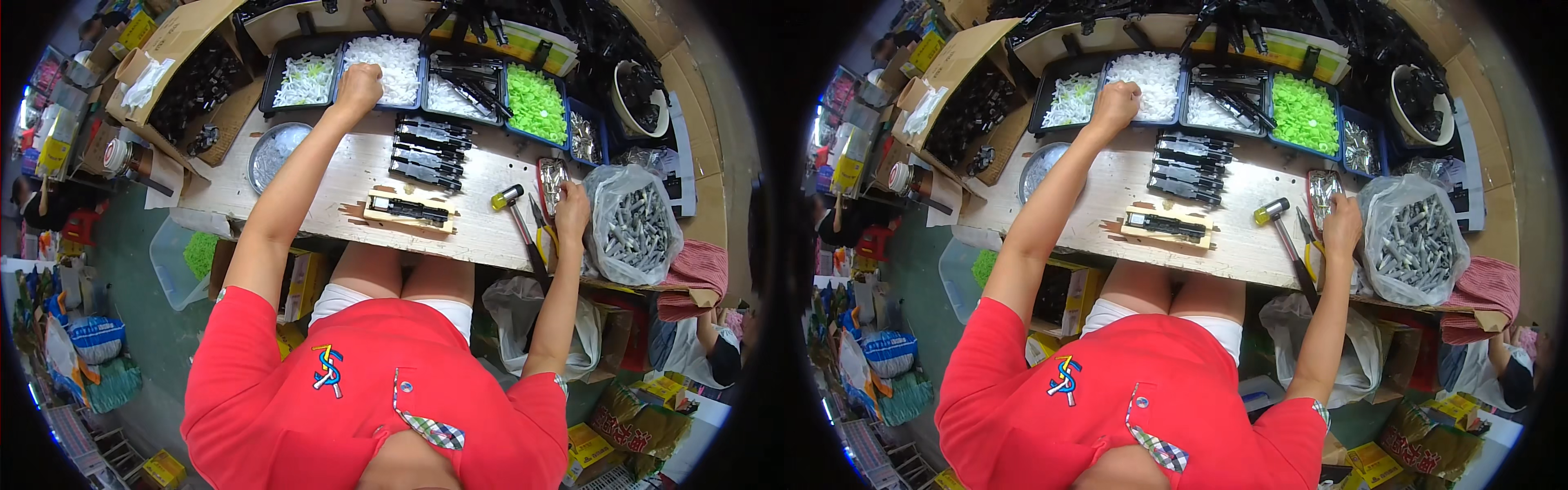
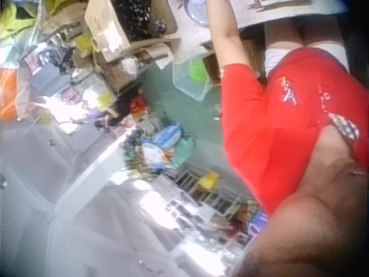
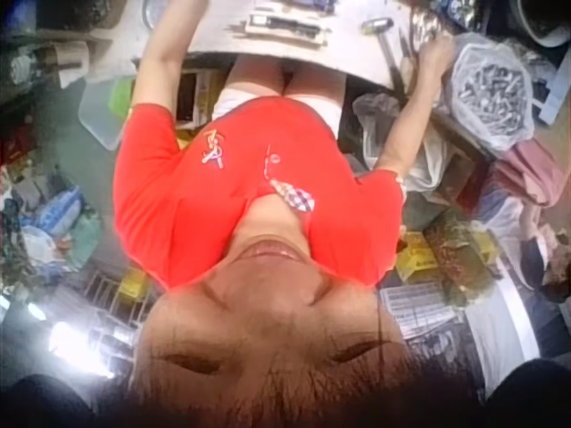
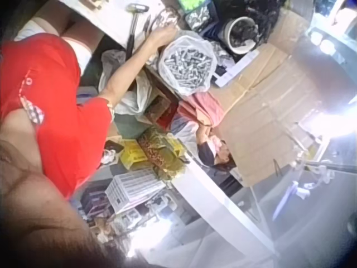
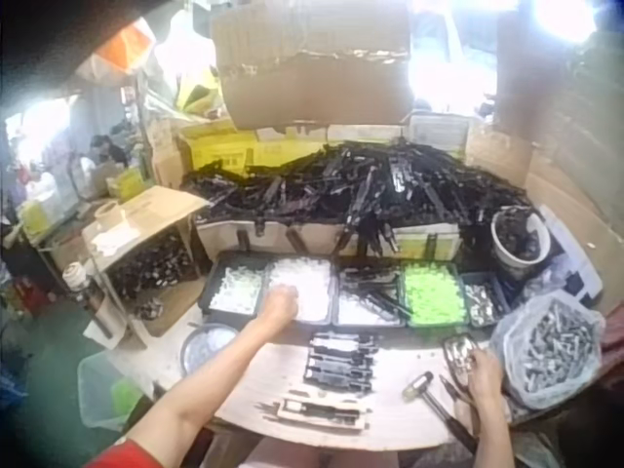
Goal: The recorder is assembling small plastic and metal components for toys using manual dexterity and a small mallet.
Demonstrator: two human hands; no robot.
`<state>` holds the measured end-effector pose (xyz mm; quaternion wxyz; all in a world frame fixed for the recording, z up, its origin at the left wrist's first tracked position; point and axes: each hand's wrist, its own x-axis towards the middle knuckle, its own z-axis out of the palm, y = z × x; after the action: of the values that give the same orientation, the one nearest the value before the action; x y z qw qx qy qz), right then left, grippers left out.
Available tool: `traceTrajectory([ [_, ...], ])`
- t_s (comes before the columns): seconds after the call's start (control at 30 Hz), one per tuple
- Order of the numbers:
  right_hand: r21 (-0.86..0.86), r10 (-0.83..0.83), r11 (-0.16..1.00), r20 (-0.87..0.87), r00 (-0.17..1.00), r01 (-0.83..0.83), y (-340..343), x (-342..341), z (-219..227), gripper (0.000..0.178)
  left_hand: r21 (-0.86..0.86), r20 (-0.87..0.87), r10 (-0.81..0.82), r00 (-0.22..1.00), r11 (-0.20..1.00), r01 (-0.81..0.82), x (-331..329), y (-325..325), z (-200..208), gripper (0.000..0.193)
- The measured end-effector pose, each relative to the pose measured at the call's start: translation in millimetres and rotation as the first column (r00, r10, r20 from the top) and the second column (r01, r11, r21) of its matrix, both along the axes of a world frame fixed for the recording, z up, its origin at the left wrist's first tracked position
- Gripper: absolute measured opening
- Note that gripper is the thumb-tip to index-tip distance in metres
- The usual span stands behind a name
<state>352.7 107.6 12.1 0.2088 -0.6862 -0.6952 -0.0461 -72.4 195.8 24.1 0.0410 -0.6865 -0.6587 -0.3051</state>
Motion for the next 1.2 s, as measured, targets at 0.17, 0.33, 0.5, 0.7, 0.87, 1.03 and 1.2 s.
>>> traceTrajectory([
  [0.17, 0.086, 0.047, 0.995, -0.055, 0.997, -0.042, -2.3, 2.9, -2.7, 0.014, -0.091, 0.446, -0.026, 0.894, 0.993, 0.074, -2.7, -9.7, 22.1, 0.014],
  [0.33, 0.087, 0.084, 0.993, -0.104, 0.991, -0.075, -6.5, 1.6, -4.0, 0.011, -0.066, 0.968, -0.034, 0.248, 0.921, 0.384, -1.3, -60.0, 45.7, 0.017],
  [0.5, -0.038, 0.075, 0.98, -0.835, 0.545, -0.195, -20.8, -29.3, 13.2, 0.008, -0.015, 0.994, 0.071, -0.084, 0.844, 0.536, 28.5, -137.6, 28.0, 0.016],
  [0.7, -0.066, 0.289, 0.729, -0.873, 0.394, -0.682, -62.0, -148.0, 44.5, 0.004, -0.107, 0.969, 0.221, -0.107, 0.773, 0.626, 56.9, -194.9, 11.0, 0.017],
  [0.87, -0.035, 0.453, 0.602, -0.808, 0.377, -0.798, -71.4, -185.2, 47.4, 0.002, -0.066, 0.984, 0.156, -0.087, 0.769, 0.636, 56.2, -207.8, 6.0, 0.025],
  [1.03, -0.037, 0.478, 0.574, -0.796, 0.372, -0.818, -74.5, -193.8, 46.5, 0.005, -0.036, 0.987, 0.127, -0.098, 0.771, 0.636, 55.2, -211.0, 7.2, 0.029],
  [1.2, -0.033, 0.479, 0.589, -0.791, 0.382, -0.807, -76.0, -194.6, 48.1, 0.004, -0.022, 0.988, 0.112, -0.102, 0.771, 0.636, 55.0, -212.3, 9.0, 0.031],
])
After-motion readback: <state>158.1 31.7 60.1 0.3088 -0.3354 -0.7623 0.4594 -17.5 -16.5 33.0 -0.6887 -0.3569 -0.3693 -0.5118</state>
